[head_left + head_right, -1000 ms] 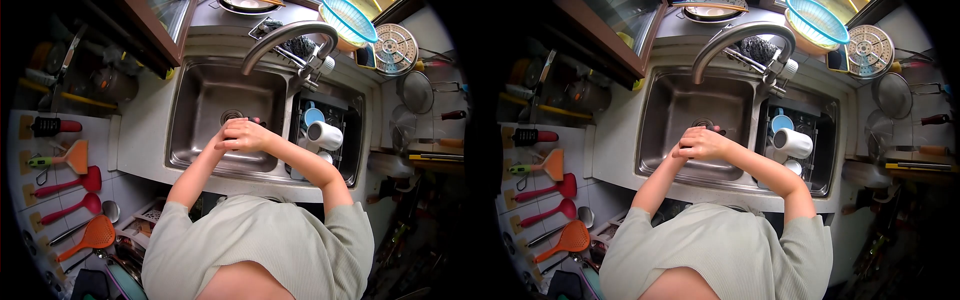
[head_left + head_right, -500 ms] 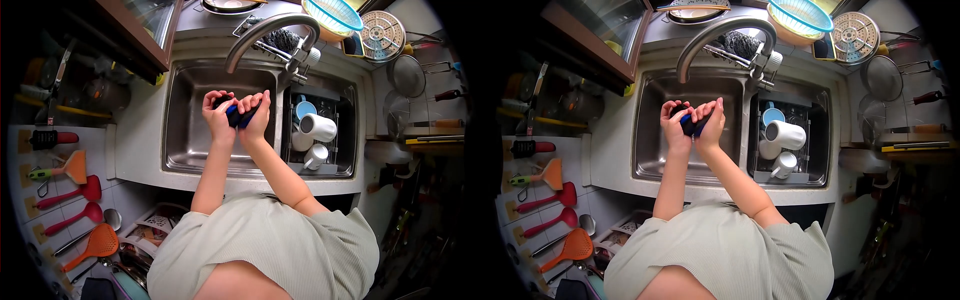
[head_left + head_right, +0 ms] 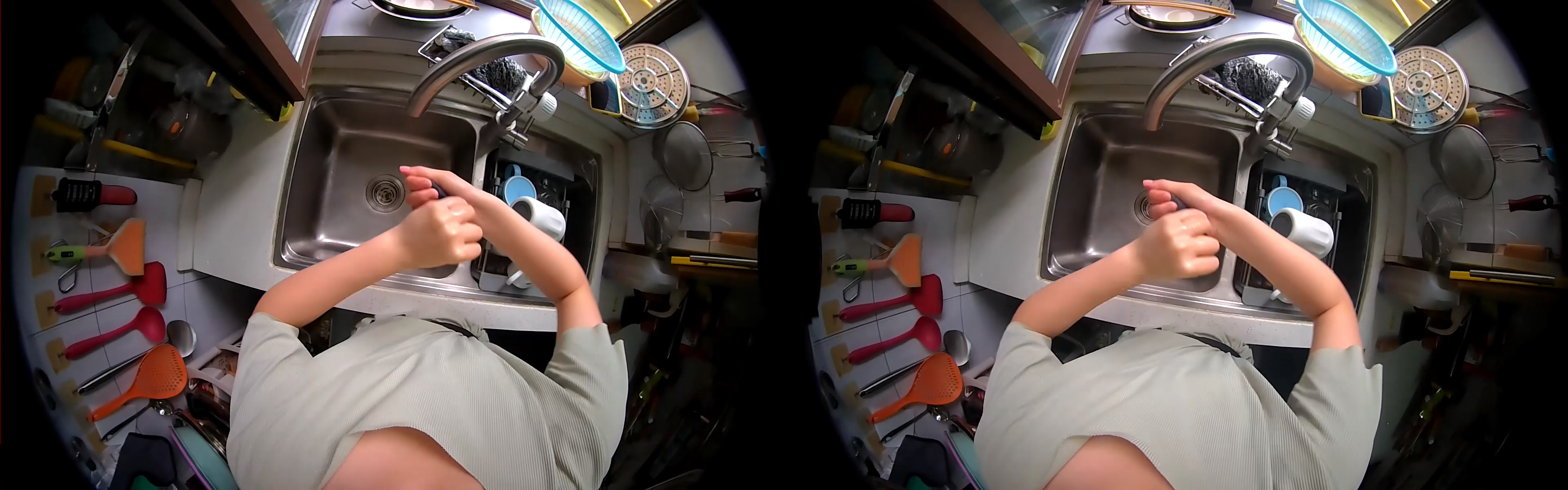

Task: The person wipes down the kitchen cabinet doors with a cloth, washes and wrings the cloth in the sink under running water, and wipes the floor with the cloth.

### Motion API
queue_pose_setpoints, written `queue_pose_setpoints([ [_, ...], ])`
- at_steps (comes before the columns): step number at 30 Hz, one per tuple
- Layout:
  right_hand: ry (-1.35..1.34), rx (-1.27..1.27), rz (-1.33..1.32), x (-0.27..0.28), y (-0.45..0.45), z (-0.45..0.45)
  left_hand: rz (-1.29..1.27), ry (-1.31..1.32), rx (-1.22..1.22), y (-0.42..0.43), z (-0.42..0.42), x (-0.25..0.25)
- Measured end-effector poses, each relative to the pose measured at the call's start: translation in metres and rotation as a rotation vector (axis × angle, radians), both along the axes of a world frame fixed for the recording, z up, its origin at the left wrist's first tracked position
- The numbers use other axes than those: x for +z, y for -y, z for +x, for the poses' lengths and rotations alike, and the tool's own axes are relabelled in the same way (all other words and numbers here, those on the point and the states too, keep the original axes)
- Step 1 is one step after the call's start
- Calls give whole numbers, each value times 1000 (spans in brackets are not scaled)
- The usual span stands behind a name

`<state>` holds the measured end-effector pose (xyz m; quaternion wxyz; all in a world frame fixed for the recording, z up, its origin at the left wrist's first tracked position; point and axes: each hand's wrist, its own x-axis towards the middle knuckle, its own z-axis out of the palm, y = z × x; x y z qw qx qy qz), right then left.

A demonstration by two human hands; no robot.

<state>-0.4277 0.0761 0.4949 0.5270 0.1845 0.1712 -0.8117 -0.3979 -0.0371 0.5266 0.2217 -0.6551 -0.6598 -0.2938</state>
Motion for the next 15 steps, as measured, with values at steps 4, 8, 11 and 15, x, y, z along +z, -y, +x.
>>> queue_pose_setpoints([
  [4, -226, 319, 339, 40, 6, 6, -192, -289, -128, -2, 15, -1],
  [8, -540, 457, 642, 26, 19, 7, -376, -409, -207, -9, 21, -26],
  [11, -599, 421, 722, 6, 19, -1, -620, -305, -317, -19, 10, -41],
  [15, -726, 431, 845, -21, 24, -6, -892, -187, -369, -24, -4, -45],
])
